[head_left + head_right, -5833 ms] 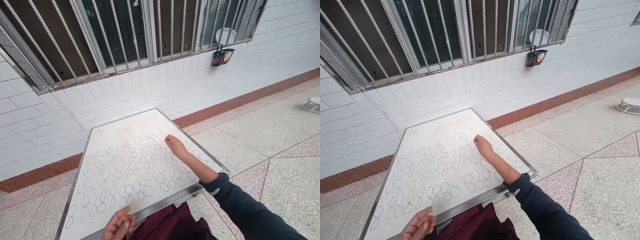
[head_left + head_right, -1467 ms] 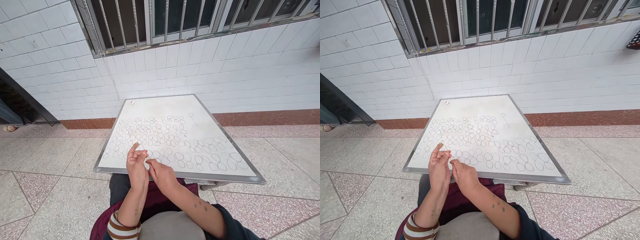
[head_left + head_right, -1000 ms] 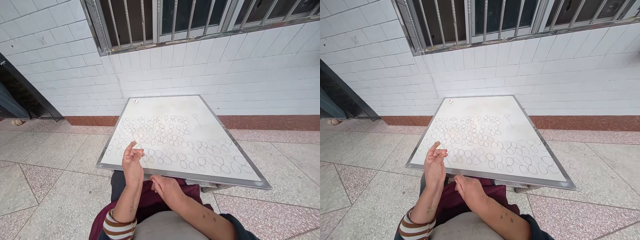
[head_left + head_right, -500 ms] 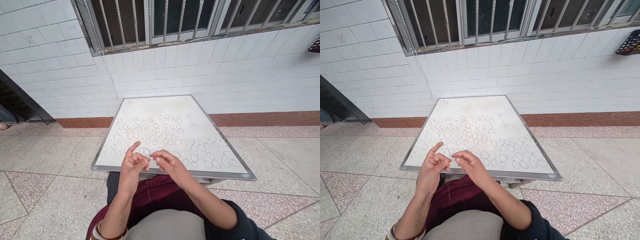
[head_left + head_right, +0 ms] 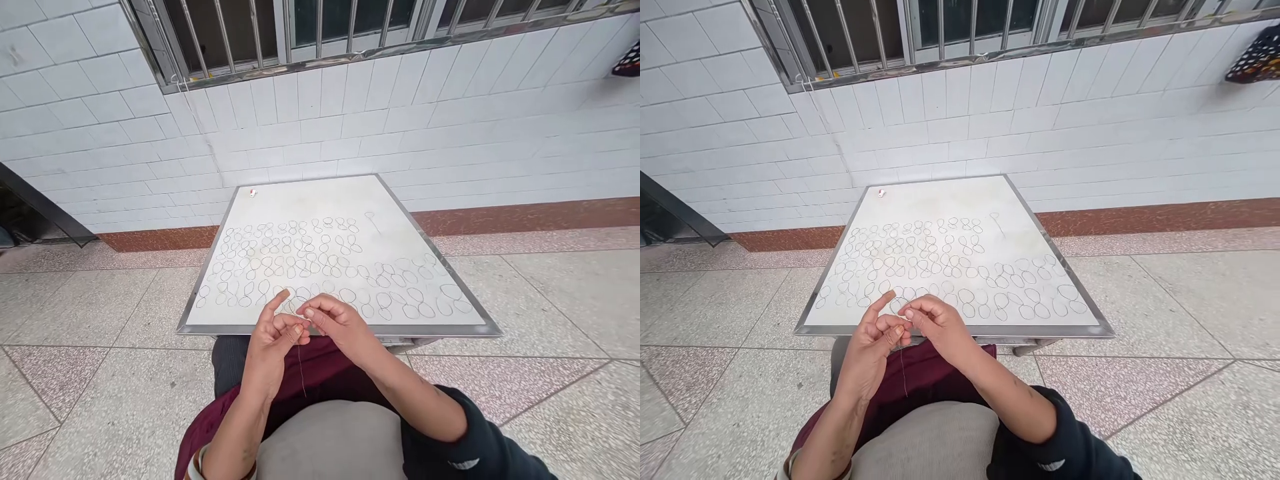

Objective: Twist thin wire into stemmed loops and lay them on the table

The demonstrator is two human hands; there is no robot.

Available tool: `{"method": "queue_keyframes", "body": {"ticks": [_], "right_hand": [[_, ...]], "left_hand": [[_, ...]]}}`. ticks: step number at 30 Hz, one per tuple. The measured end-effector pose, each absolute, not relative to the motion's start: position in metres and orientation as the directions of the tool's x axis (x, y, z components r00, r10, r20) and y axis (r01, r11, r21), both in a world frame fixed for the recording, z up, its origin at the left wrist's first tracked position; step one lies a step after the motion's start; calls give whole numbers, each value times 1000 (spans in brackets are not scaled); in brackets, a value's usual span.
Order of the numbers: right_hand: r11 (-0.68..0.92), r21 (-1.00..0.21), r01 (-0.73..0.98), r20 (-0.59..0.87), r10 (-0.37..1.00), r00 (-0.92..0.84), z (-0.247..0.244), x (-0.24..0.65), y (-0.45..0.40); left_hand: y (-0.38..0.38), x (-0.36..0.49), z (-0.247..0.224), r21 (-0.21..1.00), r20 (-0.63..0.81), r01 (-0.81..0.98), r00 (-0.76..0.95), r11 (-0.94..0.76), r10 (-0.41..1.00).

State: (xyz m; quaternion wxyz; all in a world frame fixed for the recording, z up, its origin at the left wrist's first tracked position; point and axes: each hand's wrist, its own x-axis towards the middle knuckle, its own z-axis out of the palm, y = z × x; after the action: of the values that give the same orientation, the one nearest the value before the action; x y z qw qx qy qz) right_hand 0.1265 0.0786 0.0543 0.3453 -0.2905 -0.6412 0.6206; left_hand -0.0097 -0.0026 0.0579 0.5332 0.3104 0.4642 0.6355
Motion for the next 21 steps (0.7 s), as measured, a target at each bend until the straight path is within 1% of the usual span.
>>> {"method": "queue_keyframes", "body": {"ticks": [5,10,14,17,21], "right_hand": [[34,-997,-63,67,746,-663,52,126,80],[110,-994,25,67,756,-651,51,126,83],[108,-994,33,62,766,-640,55,125,84],[81,-997,7,55,742,-669,58,124,85],[86,-996,1,60,709,-703,60,125,87]], "left_hand": [[-3,-8,55,918,-133,-396,-250,24,959],[-2,-7,54,918,-184,-394,-313,48,932],[1,-6,53,902,-234,-423,-325,81,916],[2,-6,54,902,-225,-426,-315,74,922],[4,-9,57,922,-207,-377,-272,94,940]]}}
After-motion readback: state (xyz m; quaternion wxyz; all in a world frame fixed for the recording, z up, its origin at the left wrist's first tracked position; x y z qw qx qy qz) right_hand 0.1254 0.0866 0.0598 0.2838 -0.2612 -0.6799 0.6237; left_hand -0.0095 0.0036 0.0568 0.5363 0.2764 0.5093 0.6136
